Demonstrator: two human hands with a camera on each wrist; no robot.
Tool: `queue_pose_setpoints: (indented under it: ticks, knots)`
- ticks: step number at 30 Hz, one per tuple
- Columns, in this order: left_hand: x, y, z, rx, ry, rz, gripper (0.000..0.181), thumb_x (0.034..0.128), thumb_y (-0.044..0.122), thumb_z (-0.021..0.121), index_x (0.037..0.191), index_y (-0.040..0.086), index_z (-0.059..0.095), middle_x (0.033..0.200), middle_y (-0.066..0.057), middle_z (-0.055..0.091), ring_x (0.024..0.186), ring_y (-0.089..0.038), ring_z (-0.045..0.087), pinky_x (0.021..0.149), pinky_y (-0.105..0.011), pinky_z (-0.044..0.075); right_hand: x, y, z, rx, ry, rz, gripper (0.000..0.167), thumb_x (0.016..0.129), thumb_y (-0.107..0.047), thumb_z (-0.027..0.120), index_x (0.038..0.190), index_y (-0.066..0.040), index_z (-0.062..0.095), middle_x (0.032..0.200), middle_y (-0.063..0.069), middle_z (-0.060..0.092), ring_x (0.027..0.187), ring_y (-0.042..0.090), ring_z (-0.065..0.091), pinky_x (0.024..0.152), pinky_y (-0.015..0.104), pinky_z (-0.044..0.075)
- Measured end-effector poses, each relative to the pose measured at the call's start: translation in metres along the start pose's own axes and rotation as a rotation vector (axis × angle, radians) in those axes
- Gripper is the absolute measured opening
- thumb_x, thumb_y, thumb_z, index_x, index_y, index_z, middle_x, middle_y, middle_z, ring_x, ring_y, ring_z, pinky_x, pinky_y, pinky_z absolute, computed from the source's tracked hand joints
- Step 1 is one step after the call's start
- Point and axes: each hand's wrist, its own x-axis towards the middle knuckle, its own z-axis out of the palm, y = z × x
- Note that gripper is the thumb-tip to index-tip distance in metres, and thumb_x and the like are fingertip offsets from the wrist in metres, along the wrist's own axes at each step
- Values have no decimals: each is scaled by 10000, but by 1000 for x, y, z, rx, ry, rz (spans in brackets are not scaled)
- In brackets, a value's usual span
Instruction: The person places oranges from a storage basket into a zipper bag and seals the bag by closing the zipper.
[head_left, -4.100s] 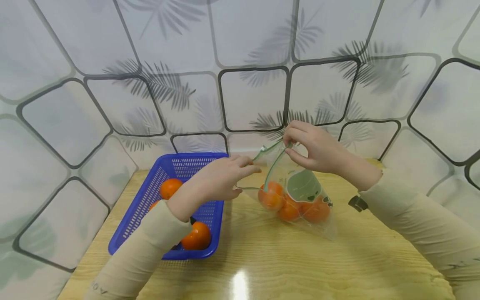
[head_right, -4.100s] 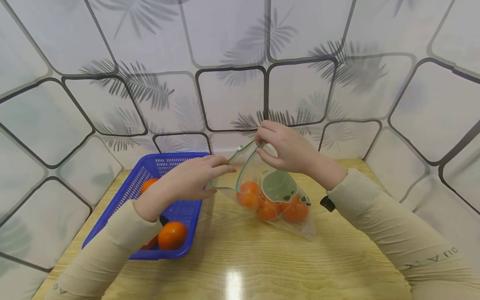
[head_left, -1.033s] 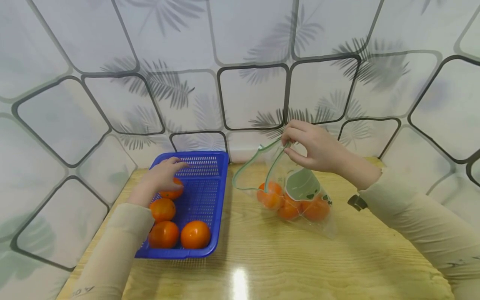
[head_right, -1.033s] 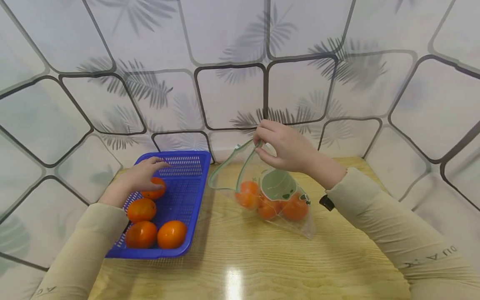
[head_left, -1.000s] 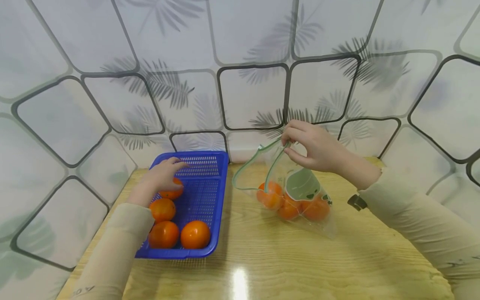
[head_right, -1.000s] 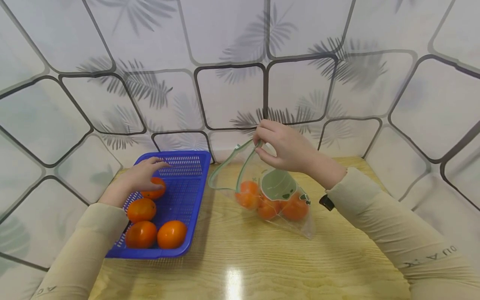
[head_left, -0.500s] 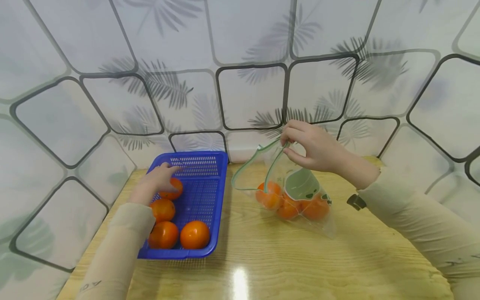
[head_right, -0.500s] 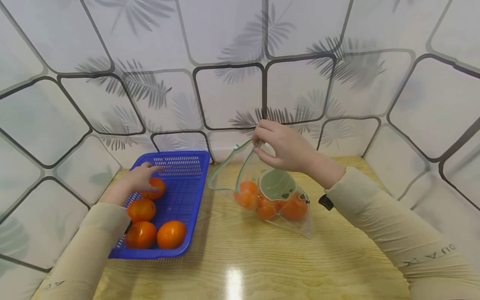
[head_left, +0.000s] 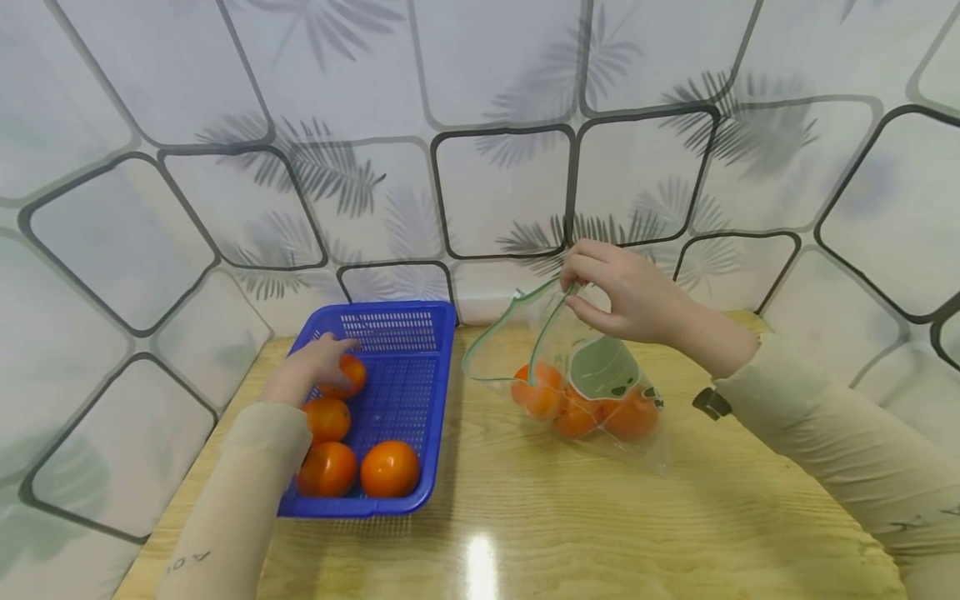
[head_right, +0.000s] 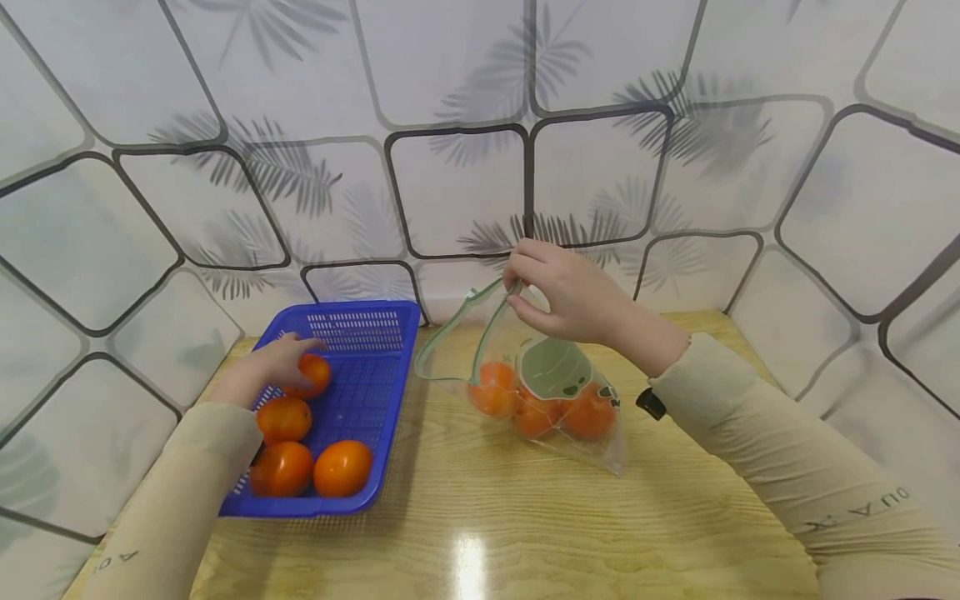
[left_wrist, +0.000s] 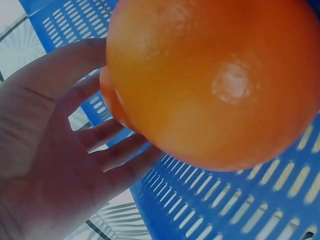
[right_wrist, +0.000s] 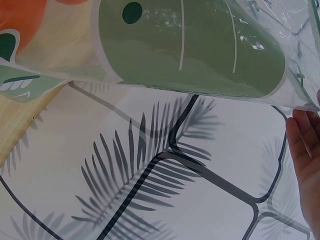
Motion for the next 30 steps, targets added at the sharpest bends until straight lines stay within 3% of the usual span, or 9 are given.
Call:
queue_pose_setpoints:
  ticks: [4,9,17,30]
  knots:
    - [0,-2,3,8,-33,-16,805,858,170,800,1575,36,459,1613,-419,314,1490,-633,317,1190,-761,312,0,-1,-1,0,-3,5,145,890,-13,725,999,-82,659,983,42,621,872,157,583,750,376,510]
    - [0,-5,6,34,-16,-1,799,849,173,810,1564,48,474,1578,-395,400,1464,-593,387,1195,-736,330,0,0,-2,7,-9,7,123,900,-25,714,1003,-72,665,991,46,624,876,161,584,761,379,512]
    - [1,-5,6,49,-29,16,801,816,141,827,1538,36,496,1564,-408,402,1450,-599,401,1186,-737,343,-1,0,-2,13,-8,-3,114,910,-27,699,1008,-74,665,999,46,627,882,158,591,759,379,523]
    - [-2,-9,-1,78,25,90,776,730,119,844,1447,67,552,1454,-406,475,1383,-643,430,1123,-770,389,-1,1,-1,14,-2,-7,96,919,-41,693,1007,-69,667,1000,52,634,880,152,604,754,369,524]
